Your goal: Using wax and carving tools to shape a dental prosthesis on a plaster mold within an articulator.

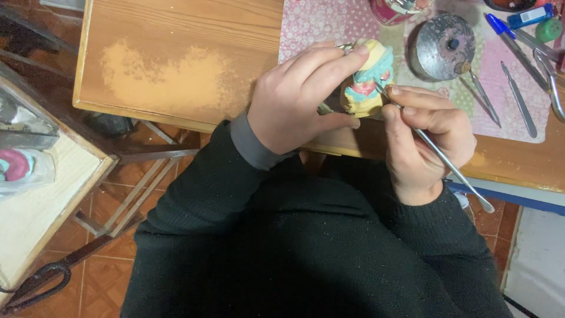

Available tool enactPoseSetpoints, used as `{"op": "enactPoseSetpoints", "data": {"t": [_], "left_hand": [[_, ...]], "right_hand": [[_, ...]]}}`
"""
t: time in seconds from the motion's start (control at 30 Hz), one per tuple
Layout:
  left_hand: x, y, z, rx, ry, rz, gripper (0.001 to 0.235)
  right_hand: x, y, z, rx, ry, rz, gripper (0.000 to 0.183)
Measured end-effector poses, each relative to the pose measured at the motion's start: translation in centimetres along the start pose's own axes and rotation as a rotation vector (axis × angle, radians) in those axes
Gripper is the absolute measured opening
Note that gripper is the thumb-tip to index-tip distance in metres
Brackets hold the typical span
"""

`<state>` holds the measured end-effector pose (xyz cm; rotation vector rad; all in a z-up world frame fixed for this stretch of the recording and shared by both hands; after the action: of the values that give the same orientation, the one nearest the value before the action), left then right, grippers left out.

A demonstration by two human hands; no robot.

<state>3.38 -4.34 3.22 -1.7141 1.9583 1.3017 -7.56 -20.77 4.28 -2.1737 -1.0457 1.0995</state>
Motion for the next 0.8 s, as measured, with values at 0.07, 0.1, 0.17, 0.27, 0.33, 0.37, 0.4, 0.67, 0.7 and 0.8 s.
{"op": "enactPoseSetpoints", "data": {"t": [0.07, 0.1, 0.17, 0.27, 0.33, 0.37, 0.4, 0.67, 0.7, 0.8], "left_hand": [[-0.25, 0.23, -0.22, 0.014, -0.001, 0.019, 0.087], [-0.33, 0.28, -0.27, 0.011, 0.000, 0.019, 0.087], [-0.56, 0.46, -0.38, 0.020, 0.012, 0.021, 0.087], [-0.56, 0.41, -0.20, 0.021, 0.020, 0.014, 0.085], [-0.53, 0.29, -0.06, 0.019, 0.021, 0.019, 0.085], [-0.51, 0.25, -0.01, 0.021, 0.021, 0.024, 0.085], [-0.50, 0.25, -0.01, 0.020, 0.022, 0.023, 0.085], [-0.73, 0.49, -0.18, 0.025, 0.029, 0.029, 0.086], [-0.72, 0.47, -0.18, 0.024, 0.029, 0.029, 0.086], [-0.69, 0.45, -0.10, 0.026, 0.030, 0.032, 0.086]], "right_hand": [[0.09, -0.32, -0.21, -0.006, -0.008, 0.050, 0.027], [0.06, -0.35, -0.23, -0.005, -0.011, 0.049, 0.027], [0.09, -0.42, -0.29, -0.007, -0.030, 0.072, 0.027], [-0.02, -0.21, -0.11, -0.023, -0.049, 0.088, 0.028], [-0.04, -0.12, -0.04, -0.034, -0.048, 0.078, 0.029], [-0.09, -0.11, 0.00, -0.045, -0.044, 0.069, 0.029], [-0.06, -0.18, -0.04, -0.046, -0.046, 0.068, 0.029], [-0.03, -0.62, -0.25, -0.036, -0.059, 0.052, 0.029], [-0.05, -0.71, -0.31, -0.035, -0.060, 0.052, 0.029], [0.08, -0.95, -0.45, -0.027, -0.082, 0.073, 0.029]]}}
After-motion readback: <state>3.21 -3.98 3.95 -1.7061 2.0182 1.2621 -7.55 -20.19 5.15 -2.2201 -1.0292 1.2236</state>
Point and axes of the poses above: each hand's wrist, its own z-axis away from the middle knuckle, its own x-axis out of the palm, y = z × x, the point moved 7 cm from there along -z, towards the middle knuckle, and after that the axes turned 13 degrees about -y, right-handed, at the moved point
